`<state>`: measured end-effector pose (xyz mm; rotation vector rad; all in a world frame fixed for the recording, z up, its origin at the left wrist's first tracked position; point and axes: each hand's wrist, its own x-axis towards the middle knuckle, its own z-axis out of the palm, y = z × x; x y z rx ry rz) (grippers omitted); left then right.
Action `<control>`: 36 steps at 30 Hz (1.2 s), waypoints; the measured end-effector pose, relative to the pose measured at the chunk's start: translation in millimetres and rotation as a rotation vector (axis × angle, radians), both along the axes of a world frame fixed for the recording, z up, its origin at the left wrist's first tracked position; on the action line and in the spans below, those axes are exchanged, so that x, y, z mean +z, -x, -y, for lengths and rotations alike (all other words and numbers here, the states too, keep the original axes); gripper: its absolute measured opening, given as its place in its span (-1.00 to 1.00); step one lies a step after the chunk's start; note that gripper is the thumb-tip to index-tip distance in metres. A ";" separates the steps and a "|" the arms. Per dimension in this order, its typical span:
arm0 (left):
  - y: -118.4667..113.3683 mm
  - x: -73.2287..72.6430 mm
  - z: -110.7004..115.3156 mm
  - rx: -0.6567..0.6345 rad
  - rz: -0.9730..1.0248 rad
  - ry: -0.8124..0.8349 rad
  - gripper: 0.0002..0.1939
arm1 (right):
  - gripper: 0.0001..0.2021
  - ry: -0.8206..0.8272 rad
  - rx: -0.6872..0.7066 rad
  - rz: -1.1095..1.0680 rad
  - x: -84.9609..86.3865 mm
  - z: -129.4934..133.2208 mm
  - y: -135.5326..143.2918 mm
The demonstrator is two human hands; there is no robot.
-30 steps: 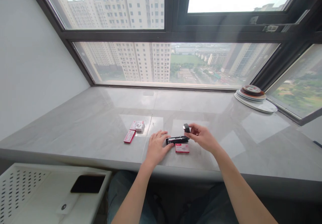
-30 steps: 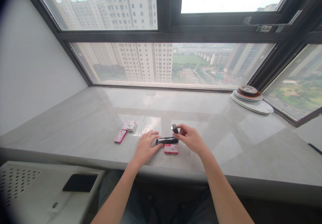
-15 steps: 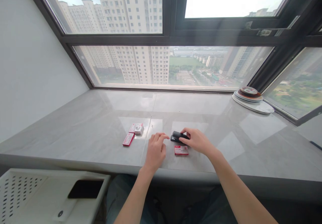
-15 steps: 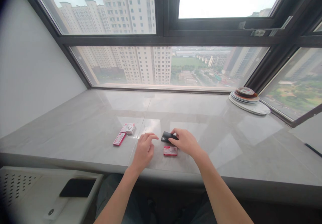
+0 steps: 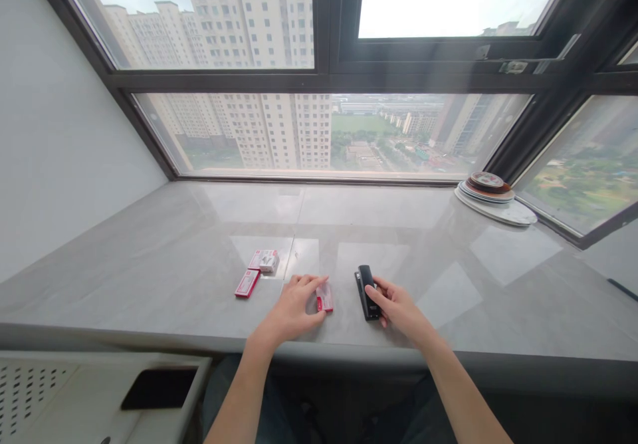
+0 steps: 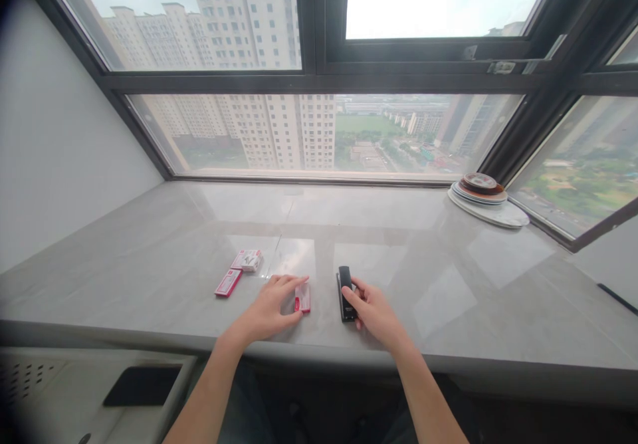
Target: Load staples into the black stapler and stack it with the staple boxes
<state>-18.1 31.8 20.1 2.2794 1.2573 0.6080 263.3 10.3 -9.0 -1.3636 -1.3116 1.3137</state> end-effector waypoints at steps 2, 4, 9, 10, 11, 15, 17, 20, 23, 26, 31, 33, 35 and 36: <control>-9.7 -1.1 1.9 -0.012 0.018 0.002 -0.18 | -0.37 -0.008 -0.008 -0.030 -4.0 1.4 15.0; -25.4 -2.5 5.4 -0.022 0.035 0.003 -0.13 | -0.35 -0.024 -0.035 -0.020 -6.6 -0.3 27.7; -42.7 -4.7 16.1 0.000 0.082 -0.032 -0.11 | -0.30 -0.048 -0.154 0.021 -8.1 -0.3 40.9; -38.3 -5.2 17.4 0.038 0.094 -0.055 -0.16 | -0.29 -0.051 -0.187 0.016 -8.1 1.0 41.2; -30.8 -6.1 17.8 0.117 0.103 -0.092 -0.26 | -0.28 -0.053 -0.212 0.003 -8.0 2.4 41.1; 22.4 -14.9 12.8 0.813 0.030 -0.278 -0.62 | -0.27 -0.020 -0.210 -0.104 -7.3 5.8 37.5; 52.7 -21.3 9.7 1.054 -0.090 -0.282 -0.53 | -0.24 0.010 -0.170 -0.155 -7.1 5.1 34.9; 80.8 -28.4 12.1 1.043 -0.255 -0.215 -0.43 | -0.23 0.043 -0.126 -0.195 -7.2 2.5 31.9; 78.2 -29.0 23.8 0.829 -0.327 -0.165 -0.46 | -0.23 0.035 -0.087 -0.145 -7.5 1.2 31.1; 57.0 -23.4 33.4 0.509 -0.257 -0.099 -0.38 | -0.26 0.014 -0.056 -0.085 -8.2 1.8 31.4; 23.6 -6.3 19.5 0.203 -0.034 -0.019 -0.45 | -0.31 -0.015 -0.058 -0.056 -11.9 3.8 31.5; 11.8 2.4 8.9 0.151 0.043 -0.034 -0.45 | -0.31 -0.025 -0.061 -0.048 -13.4 3.8 30.9; -1.4 10.0 0.3 0.052 0.082 -0.031 -0.44 | -0.31 -0.029 -0.057 -0.042 -14.3 3.5 29.9; -8.5 12.6 -2.6 -0.005 0.079 -0.025 -0.43 | -0.31 -0.032 -0.048 -0.039 -14.5 3.4 29.4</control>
